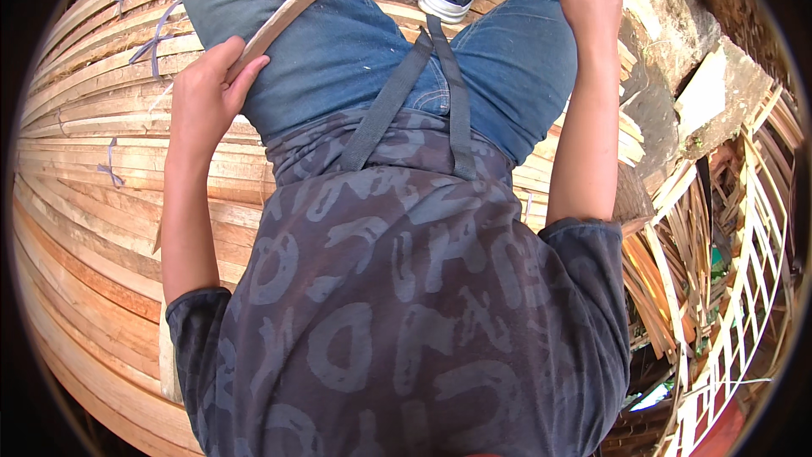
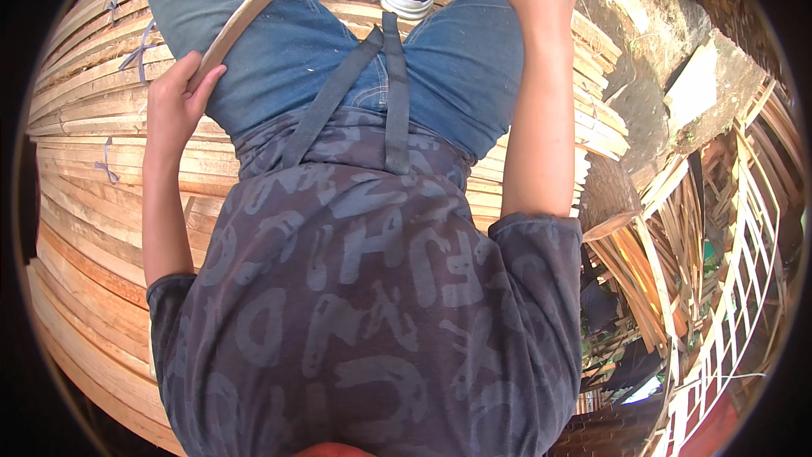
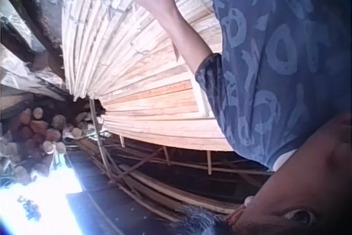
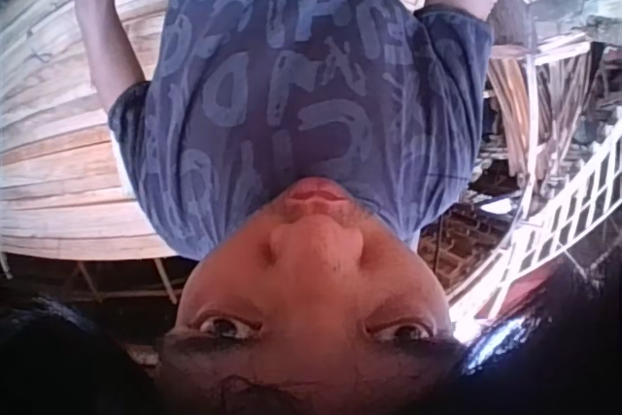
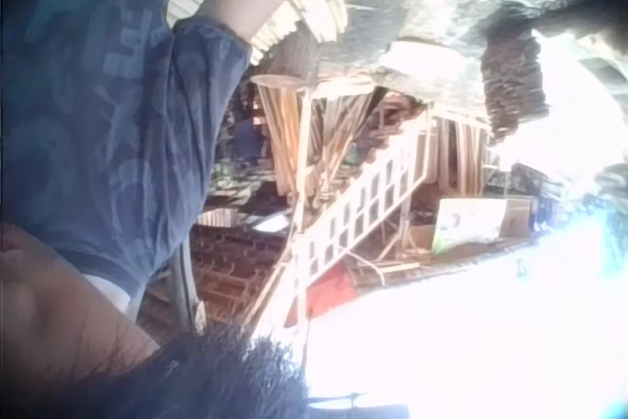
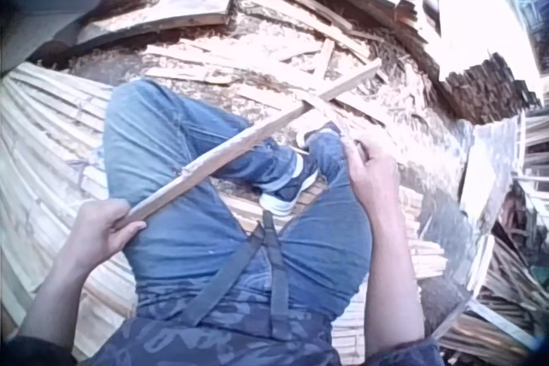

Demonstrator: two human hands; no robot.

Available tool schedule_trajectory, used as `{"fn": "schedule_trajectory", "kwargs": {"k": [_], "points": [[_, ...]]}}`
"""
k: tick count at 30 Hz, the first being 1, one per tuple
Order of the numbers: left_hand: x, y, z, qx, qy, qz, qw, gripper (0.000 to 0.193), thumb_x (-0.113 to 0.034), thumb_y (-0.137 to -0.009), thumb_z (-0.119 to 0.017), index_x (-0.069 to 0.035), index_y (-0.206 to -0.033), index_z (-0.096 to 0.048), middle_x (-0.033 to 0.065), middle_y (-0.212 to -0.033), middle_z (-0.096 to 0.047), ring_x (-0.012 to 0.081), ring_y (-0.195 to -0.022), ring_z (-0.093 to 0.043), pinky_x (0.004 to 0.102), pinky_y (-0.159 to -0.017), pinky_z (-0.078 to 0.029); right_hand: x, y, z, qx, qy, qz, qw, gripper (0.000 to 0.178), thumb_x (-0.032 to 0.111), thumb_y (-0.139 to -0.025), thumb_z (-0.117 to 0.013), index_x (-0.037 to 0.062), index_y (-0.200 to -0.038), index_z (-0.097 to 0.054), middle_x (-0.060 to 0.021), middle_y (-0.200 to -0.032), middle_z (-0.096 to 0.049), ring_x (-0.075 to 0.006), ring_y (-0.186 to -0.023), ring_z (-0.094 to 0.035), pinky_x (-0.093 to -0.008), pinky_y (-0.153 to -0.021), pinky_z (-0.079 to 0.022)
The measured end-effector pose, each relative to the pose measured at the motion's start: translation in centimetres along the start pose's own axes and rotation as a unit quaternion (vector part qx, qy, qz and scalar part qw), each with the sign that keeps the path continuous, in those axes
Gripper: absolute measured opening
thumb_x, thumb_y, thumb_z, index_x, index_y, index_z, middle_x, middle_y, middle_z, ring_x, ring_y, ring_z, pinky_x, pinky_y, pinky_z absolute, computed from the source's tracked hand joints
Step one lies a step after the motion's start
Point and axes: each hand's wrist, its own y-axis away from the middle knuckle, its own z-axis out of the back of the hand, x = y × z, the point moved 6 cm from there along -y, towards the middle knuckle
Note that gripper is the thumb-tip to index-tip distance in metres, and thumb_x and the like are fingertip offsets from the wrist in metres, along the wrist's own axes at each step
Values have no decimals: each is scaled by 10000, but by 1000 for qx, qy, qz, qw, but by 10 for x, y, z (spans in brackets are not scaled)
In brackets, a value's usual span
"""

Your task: The person sits cross-legged on a wooden floor and uses a knife to shave thin strips from a long piece of wood. They hold the wood against their legs and repeatedly scrape the blade along its surface to remove layers.

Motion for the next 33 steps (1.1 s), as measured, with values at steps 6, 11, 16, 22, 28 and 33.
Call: {"fn": "schedule_trajectory", "kwargs": {"k": [6, 11, 16, 22, 28, 33], "points": [[1, 0, -1, 25, -22, 10, 999, 320, -169, -859, -751, 1, -811, -484, 172, -670, -432, 333, -576, -390, 350, -530, -391, -31, 8, 5, -28, 97, 59, 993, 383, 451, -950, -606, 76, -964, -683, -150, -751, -678, -404, -690, -646, -433, -629, -508], [0, 0, -4, 47, -47, 6, 998, 286, -205, -887, -707, -36, -827, -484, 120, -689, -497, 327, -606, -529, 404, -549, -401, -5, 32, -2, 6, 65, 27, 998, 378, 458, -928, -644, 82, -944, -679, -176, -705, -657, -392, -695, -664, -442, -609, -512], [-5, 1, 0, 47, -57, -12, 997, 249, -164, -885, -701, -29, -833, -498, 128, -694, -474, 327, -599, -513, 406, -550, -394, 41, 47, -12, 57, 21, 83, 995, 356, 412, -891, -687, 70, -825, -610, -119, -659, -672, -353, -644, -680, -444, -566, -539], [-7, 3, -1, 41, -54, -19, 998, 233, -146, -883, -698, -23, -839, -505, 138, -703, -480, 336, -608, -517, 413, -558, -398, -43, 11, 5, 38, 158, -26, 986, 417, 504, -941, -584, 99, -978, -676, -182, -733, -683, -410, -736, -675, -464, -652, -542], [-10, -7, -1, 59, -66, -13, 996, 225, -165, -885, -695, -33, -842, -519, 133, -712, -513, 340, -623, -537, 417, -563, -411, -28, 38, -10, 65, 94, -12, 993, 412, 460, -935, -620, 52, -880, -604, -211, -673, -660, -432, -673, -666, -497, -594, -531], [-9, -5, -2, 63, -63, -12, 996, 257, -118, -884, -701, -2, -835, -477, 158, -714, -471, 354, -614, -492, 391, -558, -401, 21, 55, -7, 48, 0, 38, 998, 350, 378, -901, -678, 44, -880, -576, -195, -742, -687, -414, -704, -684, -478, -594, -539]]}}
